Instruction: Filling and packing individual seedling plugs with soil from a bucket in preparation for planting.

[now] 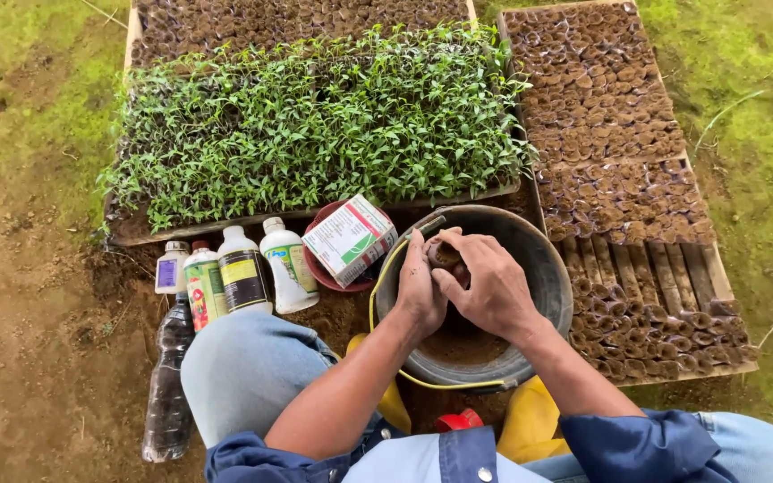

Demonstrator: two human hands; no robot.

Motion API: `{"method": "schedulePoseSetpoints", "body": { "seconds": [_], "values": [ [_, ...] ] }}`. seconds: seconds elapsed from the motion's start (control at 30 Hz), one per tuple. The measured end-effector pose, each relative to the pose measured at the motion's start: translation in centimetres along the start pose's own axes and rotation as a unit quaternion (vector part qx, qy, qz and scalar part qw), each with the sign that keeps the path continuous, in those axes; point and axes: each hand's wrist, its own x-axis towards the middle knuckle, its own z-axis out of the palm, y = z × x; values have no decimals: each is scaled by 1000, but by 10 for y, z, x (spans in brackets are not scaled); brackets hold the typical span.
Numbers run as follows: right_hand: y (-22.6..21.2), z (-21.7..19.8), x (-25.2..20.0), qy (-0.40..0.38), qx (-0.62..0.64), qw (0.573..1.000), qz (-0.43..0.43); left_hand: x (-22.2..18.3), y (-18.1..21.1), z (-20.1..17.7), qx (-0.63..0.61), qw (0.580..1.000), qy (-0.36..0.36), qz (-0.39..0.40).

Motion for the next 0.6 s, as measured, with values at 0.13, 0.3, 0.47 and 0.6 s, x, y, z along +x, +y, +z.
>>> {"method": "schedulePoseSetpoints", "body": {
  "seconds": [0.13,0.3,0.47,0.6],
  "values": [
    [-3,2,0,-21,16,999,44,-1,-3,-5,0,999,-32,-11],
    [-5,-2,1,-34,-46,997,47,-15,0,14,-30,999,7,-45],
    [5,-1,-9,-39,-68,996,50,-9,-14,6,-8,995,22,-95],
    [32,0,-23,-66,2,994,83,-26,-15,24,124,985,21,-116]
  ]
}}
